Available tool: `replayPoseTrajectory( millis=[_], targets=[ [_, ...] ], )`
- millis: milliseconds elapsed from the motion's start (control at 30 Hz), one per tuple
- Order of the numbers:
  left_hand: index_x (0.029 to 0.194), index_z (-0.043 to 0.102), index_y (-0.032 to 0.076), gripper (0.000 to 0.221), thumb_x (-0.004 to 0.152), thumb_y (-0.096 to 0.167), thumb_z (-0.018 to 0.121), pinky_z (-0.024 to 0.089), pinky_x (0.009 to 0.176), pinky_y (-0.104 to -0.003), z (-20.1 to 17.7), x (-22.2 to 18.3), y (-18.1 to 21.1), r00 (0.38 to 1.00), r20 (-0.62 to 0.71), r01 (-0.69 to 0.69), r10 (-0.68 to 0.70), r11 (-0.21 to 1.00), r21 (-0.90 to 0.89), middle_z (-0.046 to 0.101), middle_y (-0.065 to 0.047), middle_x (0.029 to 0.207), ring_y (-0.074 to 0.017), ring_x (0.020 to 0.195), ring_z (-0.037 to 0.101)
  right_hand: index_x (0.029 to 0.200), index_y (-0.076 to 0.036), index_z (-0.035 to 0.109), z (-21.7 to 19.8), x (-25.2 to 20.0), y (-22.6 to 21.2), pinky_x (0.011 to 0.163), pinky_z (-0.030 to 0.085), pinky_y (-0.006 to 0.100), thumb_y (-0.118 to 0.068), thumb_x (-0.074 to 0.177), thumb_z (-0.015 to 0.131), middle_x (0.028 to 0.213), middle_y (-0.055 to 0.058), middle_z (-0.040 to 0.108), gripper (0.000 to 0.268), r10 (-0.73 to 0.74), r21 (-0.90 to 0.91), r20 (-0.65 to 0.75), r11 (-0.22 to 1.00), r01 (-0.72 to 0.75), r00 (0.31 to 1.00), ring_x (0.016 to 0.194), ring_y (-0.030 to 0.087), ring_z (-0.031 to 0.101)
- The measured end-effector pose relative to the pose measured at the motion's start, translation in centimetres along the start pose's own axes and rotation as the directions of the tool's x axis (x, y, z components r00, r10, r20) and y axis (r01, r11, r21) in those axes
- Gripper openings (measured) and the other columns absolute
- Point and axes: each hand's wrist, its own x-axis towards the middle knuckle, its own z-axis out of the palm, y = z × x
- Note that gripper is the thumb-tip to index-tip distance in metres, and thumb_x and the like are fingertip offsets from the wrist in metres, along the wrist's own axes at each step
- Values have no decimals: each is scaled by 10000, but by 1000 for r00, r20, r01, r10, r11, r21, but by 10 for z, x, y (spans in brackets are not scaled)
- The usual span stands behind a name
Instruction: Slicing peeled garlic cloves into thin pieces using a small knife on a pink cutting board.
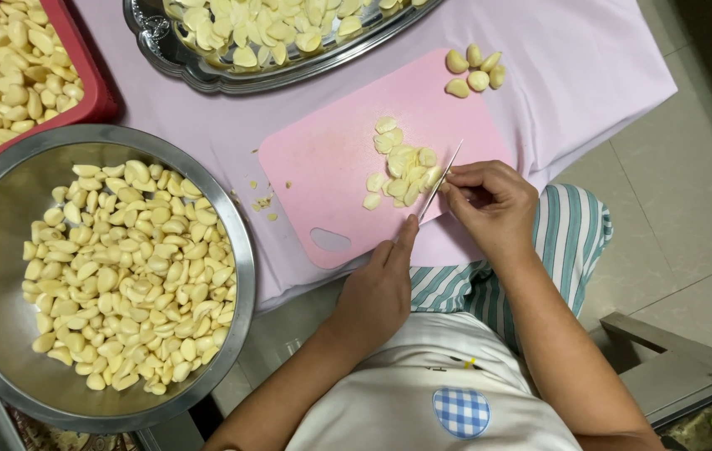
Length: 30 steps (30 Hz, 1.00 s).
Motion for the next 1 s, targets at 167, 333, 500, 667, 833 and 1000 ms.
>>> replayPoseTrajectory(
  millis=[167,333,500,667,833,1000],
  targets=[
    [1643,319,-40,655,1017,3,507,660,744,-448,2,-6,-4,1000,15,3,-3,1000,6,661,-321,1179,-445,904,769,925,8,819,0,-1,0,629,617,309,65,847,896,918,206,770,123,0,-7,-1,1000,0,1000,823,303,749],
    [1658,293,-23,667,1024,21,493,651,707,-430,7,-13,-7,1000,24,9,-10,999,33,661,-297,1132,-406,824,768,924,12,817,0,-1,2,643,610,302,64,850,894,920,208,770,119,-7,5,-7,1000,7,1000,834,303,747],
    [1668,272,-23,672,1029,19,478,648,684,-426,13,-12,-11,1000,23,-17,16,999,43,651,-283,1108,-397,788,761,916,-2,819,-1,0,2,640,616,315,54,852,903,920,199,776,119,-14,-11,2,1000,14,1000,832,307,752],
    [1668,274,-26,679,1019,16,468,637,652,-434,18,-7,-12,1000,1,-27,27,997,66,641,-273,1095,-401,752,752,922,-2,821,-1,1,2,647,612,330,52,858,899,923,198,777,115,-20,-12,4,1000,20,1000,838,318,753],
    [1668,271,-33,679,1016,17,454,636,648,-426,17,-3,-8,999,-9,-41,41,998,55,632,-263,1096,-403,741,747,920,-8,824,-2,1,3,657,611,339,55,856,895,923,191,782,115,-27,-10,9,1000,27,1000,846,326,756],
    [1667,256,-51,706,996,-1,474,638,653,-411,24,-3,-13,997,-16,-69,71,990,123,622,-253,1095,-391,768,749,922,-9,822,-2,1,3,670,609,335,52,858,899,920,193,780,117,-15,-7,8,1000,15,1000,848,319,755]
  ],
)
